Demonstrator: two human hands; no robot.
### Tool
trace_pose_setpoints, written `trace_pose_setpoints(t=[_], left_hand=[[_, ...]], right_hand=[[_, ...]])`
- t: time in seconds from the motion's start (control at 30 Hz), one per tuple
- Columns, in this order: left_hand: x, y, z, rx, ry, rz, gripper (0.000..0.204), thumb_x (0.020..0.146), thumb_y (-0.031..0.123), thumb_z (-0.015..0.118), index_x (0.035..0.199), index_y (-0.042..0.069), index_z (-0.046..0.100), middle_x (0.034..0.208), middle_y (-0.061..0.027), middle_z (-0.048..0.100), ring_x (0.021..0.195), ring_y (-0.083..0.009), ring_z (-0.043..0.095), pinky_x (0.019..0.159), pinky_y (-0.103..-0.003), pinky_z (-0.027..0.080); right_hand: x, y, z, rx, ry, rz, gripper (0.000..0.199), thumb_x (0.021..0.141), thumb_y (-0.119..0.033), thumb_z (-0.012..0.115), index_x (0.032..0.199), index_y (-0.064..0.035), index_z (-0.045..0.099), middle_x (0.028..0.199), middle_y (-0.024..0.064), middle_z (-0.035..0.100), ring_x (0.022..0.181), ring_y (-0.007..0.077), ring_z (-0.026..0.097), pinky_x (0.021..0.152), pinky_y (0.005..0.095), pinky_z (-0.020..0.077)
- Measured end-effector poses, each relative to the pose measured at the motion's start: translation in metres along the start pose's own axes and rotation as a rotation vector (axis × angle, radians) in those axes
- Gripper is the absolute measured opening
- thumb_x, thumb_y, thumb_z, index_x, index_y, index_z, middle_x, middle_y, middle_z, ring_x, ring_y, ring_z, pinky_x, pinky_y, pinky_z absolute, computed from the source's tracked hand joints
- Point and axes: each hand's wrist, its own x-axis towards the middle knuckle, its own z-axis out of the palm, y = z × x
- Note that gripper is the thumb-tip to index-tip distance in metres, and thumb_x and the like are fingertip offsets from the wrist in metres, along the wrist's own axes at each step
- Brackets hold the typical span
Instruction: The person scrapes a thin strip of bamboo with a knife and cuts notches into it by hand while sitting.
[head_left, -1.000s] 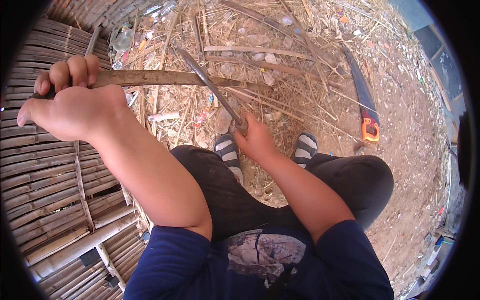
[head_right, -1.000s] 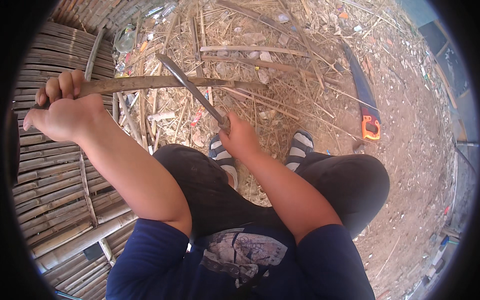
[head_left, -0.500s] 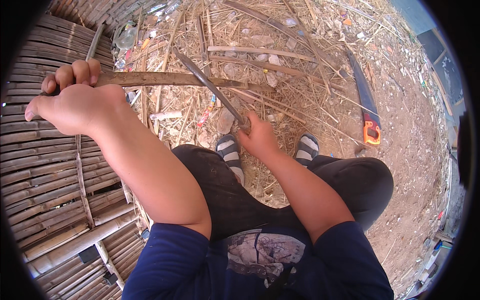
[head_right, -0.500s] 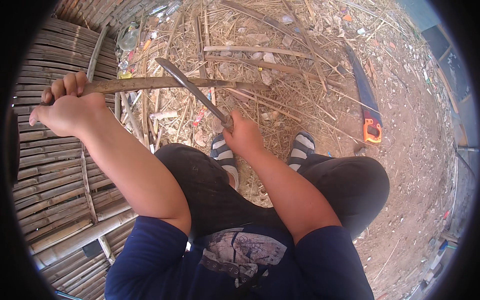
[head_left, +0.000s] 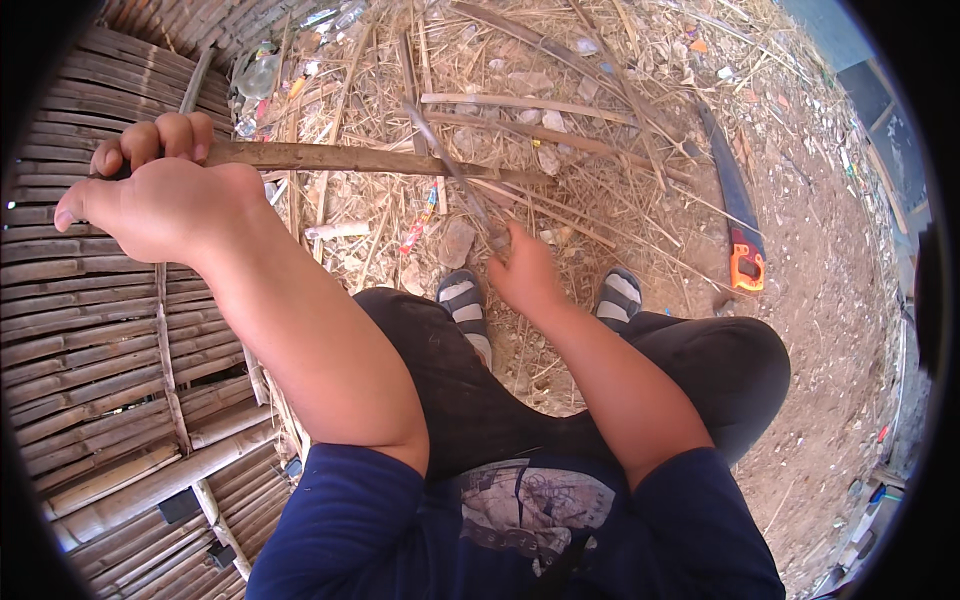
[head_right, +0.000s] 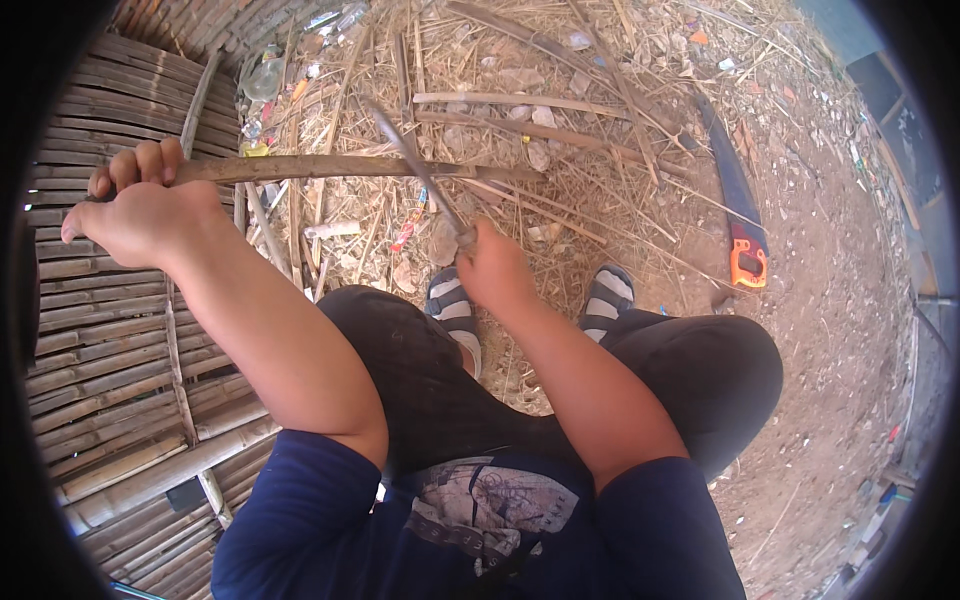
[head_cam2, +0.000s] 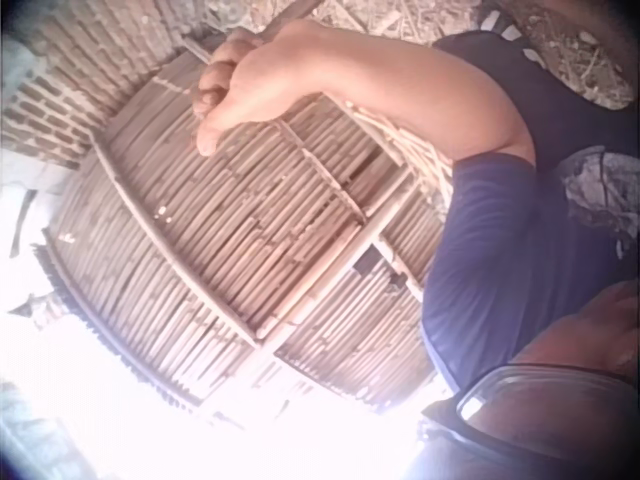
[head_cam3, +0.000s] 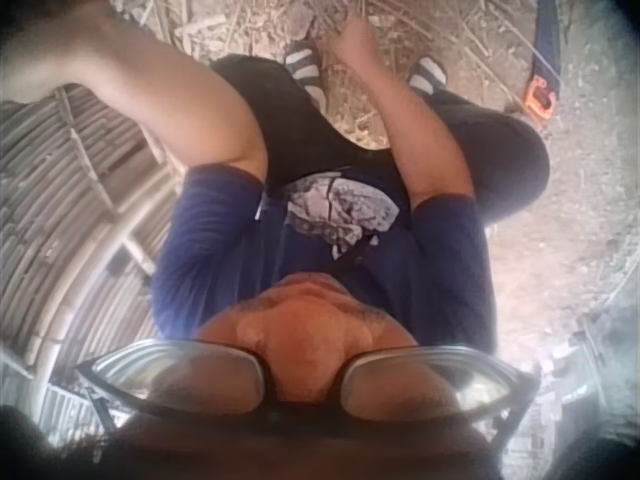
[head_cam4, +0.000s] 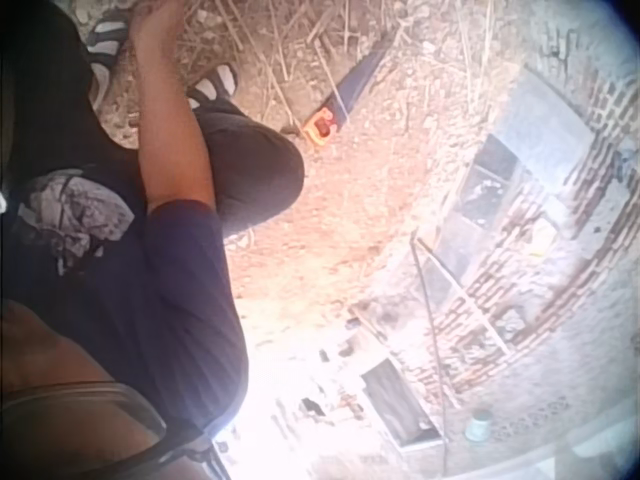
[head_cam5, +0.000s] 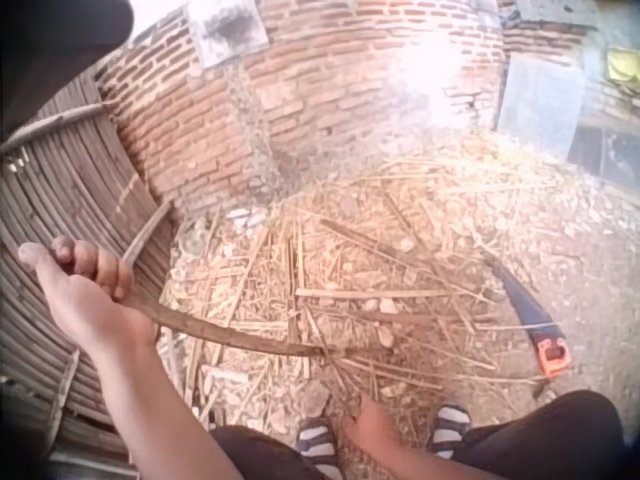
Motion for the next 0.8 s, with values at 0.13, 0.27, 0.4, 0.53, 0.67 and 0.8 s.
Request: trace_pose_setpoints(t=[0.13, 0.27, 0.4, 0.53, 0.67, 0.8], left_hand=[[0.005, -0.001, -0.003, -0.008, 0.002, 0.005, 0.055, 0.103, 0.06, 0.019, 0.082, 0.011, 0.035, 0.063, -0.0007, 0.027, 0.054, -0.0162, 0.018, 0.052, -0.03, 0.023], [-0.001, -0.002, 0.001, 0.004, -0.045, 0.055, 0.054, 0.104, 0.058, 0.019, 0.082, 0.011, 0.035, 0.063, -0.0011, 0.026, 0.054, -0.0163, 0.018, 0.052, -0.03, 0.023], [-0.003, -0.002, 0.002, 0.087, 0.103, 0.071, 0.052, 0.104, 0.055, 0.02, 0.081, 0.01, 0.034, 0.063, -0.001, 0.028, 0.052, -0.0161, 0.021, 0.051, -0.031, 0.024], [-0.003, 0.003, 0.0, 0.13, 0.212, 0.048, 0.054, 0.104, 0.056, 0.018, 0.081, 0.01, 0.034, 0.063, -0.002, 0.031, 0.052, -0.0162, 0.023, 0.05, -0.031, 0.026], [0.006, -0.004, -0.004, 0.097, 0.293, 0.013, 0.053, 0.105, 0.053, 0.017, 0.082, 0.009, 0.036, 0.063, -0.0016, 0.031, 0.053, -0.0166, 0.022, 0.052, -0.031, 0.027], [0.004, -0.002, -0.005, 0.098, 0.257, 0.04, 0.055, 0.105, 0.054, 0.016, 0.082, 0.009, 0.036, 0.064, -0.0018, 0.032, 0.053, -0.0168, 0.021, 0.052, -0.031, 0.027]], right_hand=[[0.011, 0.051, 0.018, 0.022, 0.187, 0.076, 0.038, 0.079, -0.015, 0.068, 0.112, 0.0031, 0.059, 0.089, 0.0244, 0.068, 0.086, 0.0424, 0.067, 0.077, 0.0474, 0.0519], [0.001, 0.002, 0.002, 0.189, 0.157, -0.061, 0.033, 0.081, -0.015, 0.069, 0.108, 0.002, 0.059, 0.088, 0.0239, 0.068, 0.084, 0.0429, 0.067, 0.074, 0.0461, 0.0527], [-0.01, -0.031, -0.002, 0.222, 0.04, -0.281, 0.029, 0.083, -0.015, 0.068, 0.105, 0.0003, 0.057, 0.085, 0.0235, 0.067, 0.081, 0.0436, 0.067, 0.072, 0.0472, 0.0523], [-0.013, 0.019, 0.041, 0.076, 0.104, -0.106, 0.033, 0.084, -0.015, 0.068, 0.111, -0.0012, 0.054, 0.082, 0.0241, 0.067, 0.078, 0.0444, 0.066, 0.068, 0.0498, 0.0509], [-0.008, 0.024, 0.037, 0.121, 0.113, -0.108, 0.033, 0.084, -0.016, 0.068, 0.11, -0.0019, 0.054, 0.084, 0.0242, 0.067, 0.078, 0.0446, 0.066, 0.068, 0.0512, 0.0505], [-0.013, -0.017, 0.021, 0.081, 0.119, -0.276, 0.032, 0.083, -0.015, 0.067, 0.11, -0.0019, 0.055, 0.086, 0.0245, 0.067, 0.081, 0.0441, 0.066, 0.071, 0.051, 0.0508]])
